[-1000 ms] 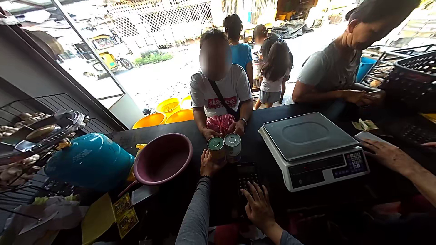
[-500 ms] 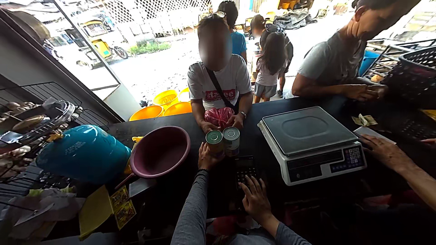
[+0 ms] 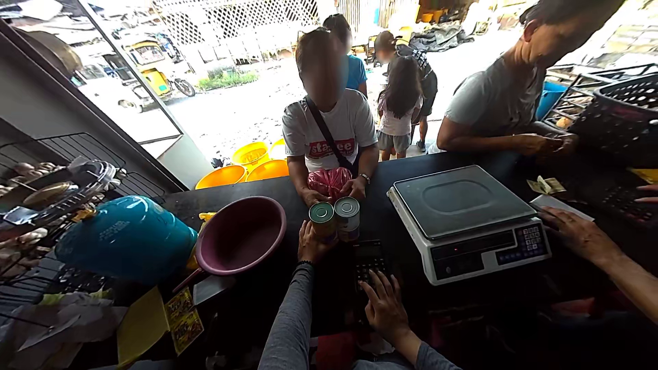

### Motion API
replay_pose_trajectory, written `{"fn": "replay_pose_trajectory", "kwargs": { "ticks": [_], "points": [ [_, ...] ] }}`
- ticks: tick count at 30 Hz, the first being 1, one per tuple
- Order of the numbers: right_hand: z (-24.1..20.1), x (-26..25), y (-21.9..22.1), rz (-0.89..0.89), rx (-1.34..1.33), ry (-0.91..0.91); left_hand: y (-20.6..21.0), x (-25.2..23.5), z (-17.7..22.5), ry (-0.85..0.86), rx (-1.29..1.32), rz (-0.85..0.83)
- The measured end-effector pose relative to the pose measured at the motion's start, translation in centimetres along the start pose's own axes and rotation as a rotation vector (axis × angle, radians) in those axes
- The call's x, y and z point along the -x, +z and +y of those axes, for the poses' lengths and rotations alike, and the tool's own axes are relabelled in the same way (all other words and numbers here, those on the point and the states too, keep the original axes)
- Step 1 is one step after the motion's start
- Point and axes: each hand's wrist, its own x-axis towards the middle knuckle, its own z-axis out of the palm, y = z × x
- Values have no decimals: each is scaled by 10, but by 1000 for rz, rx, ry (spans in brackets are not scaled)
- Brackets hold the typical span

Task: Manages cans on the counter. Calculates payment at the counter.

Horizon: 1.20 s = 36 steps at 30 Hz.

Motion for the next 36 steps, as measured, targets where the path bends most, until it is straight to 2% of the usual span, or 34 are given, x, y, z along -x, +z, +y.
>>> {"fn": "replay_pose_trajectory", "kwargs": {
  "ticks": [6,13,18,21,29,34,36],
  "points": [
    [1,-6,1,6,-37,-4,-8,-6,6,51,-6,27],
    [-1,-6,-10,-147,-124,38,3,-1,-9,85,-58,-5],
    [8,1,-17,-27,-366,201,-1,-3,-4,32,-90,-43],
    [15,-1,-27,-30,-447,264,0,-4,-3,52,-91,-36],
    [21,-30,-36,-55,-323,232,5,-5,-10,59,-54,-14],
    [33,-10,-27,-83,-366,310,2,-4,-6,92,-59,-6],
    [34,-4,-22,-41,-365,310,0,-4,-6,90,-60,-9]
  ]
}}
